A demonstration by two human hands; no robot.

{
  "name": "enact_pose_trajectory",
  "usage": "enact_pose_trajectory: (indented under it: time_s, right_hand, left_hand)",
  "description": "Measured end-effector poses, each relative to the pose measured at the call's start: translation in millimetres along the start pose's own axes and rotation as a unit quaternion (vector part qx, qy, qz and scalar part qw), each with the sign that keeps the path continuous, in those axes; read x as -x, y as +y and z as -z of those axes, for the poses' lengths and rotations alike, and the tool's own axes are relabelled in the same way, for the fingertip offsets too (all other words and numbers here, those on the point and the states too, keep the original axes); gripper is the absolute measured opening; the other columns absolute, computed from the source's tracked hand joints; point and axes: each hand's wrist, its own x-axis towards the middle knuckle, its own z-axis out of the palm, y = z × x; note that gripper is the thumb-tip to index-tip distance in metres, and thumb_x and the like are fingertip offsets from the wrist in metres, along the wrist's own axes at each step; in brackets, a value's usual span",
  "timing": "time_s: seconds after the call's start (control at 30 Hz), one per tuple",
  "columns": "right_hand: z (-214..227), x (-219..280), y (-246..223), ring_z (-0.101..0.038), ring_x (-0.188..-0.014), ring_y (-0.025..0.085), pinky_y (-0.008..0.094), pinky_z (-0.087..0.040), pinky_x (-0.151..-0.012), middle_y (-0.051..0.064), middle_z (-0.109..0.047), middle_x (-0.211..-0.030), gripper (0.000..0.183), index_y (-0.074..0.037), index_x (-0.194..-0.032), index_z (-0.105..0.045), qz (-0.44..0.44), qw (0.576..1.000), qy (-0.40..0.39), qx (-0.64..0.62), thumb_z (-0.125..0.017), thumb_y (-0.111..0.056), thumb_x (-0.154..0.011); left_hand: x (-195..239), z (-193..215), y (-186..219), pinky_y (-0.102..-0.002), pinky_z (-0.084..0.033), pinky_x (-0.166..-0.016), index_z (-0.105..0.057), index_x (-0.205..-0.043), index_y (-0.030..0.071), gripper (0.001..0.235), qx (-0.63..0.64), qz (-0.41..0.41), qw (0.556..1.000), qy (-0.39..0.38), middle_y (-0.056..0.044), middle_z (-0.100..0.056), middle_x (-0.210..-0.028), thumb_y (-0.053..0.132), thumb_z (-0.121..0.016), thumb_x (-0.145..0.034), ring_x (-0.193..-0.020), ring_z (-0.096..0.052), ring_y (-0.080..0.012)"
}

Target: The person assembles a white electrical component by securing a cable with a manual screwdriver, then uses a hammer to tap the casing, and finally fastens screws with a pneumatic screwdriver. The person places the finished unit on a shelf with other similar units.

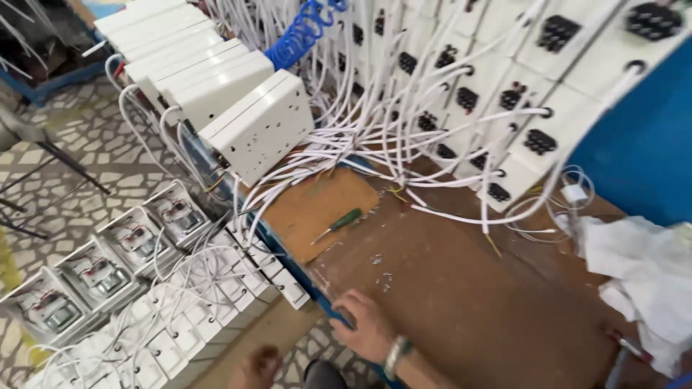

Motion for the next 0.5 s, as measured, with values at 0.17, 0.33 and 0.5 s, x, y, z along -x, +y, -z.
enact_pose_trajectory:
  time_s: [0.17,0.33,0.5]
  right_hand:
    - [21.5,88.2,45.3,-0.066,-0.064,0.010,0.024,-0.056,-0.060,-0.006,-0.073,-0.081,0.018,-0.016,-0.092,-0.076,-0.145,0.984,0.090,-0.042,-0.081,-0.016,-0.074]
    - [-20.2,191.4,252.9,-0.083,-0.074,0.030,0.039,-0.067,-0.072,0.024,-0.085,-0.078,0.026,0.007,-0.096,-0.078,-0.289,0.884,0.312,-0.194,-0.081,-0.002,-0.072]
    - [-21.8,198.9,305.0,-0.081,-0.079,0.030,0.039,-0.064,-0.078,0.023,-0.083,-0.085,0.030,0.005,-0.102,-0.078,-0.283,0.877,0.342,-0.183,-0.083,0.000,-0.072]
  left_hand:
    - [33.0,121.2,201.9,-0.024,-0.061,-0.075,-0.079,-0.116,0.018,0.032,0.085,-0.097,0.991,0.013,0.003,-0.085,-0.094,0.031,-0.073,-0.087,-0.078,-0.076,-0.0102]
    - [-14.1,191.0,299.7,-0.029,-0.055,-0.061,-0.077,-0.103,0.014,0.021,0.067,-0.353,0.929,0.087,0.002,-0.078,-0.079,0.024,-0.068,-0.086,-0.062,-0.069,-0.0150]
    - [-147.0,253.7,363.8,-0.052,-0.056,-0.087,-0.072,-0.115,0.011,0.035,0.050,-0.459,0.854,0.240,-0.016,-0.074,-0.106,0.023,-0.077,-0.082,-0.101,-0.071,-0.0397]
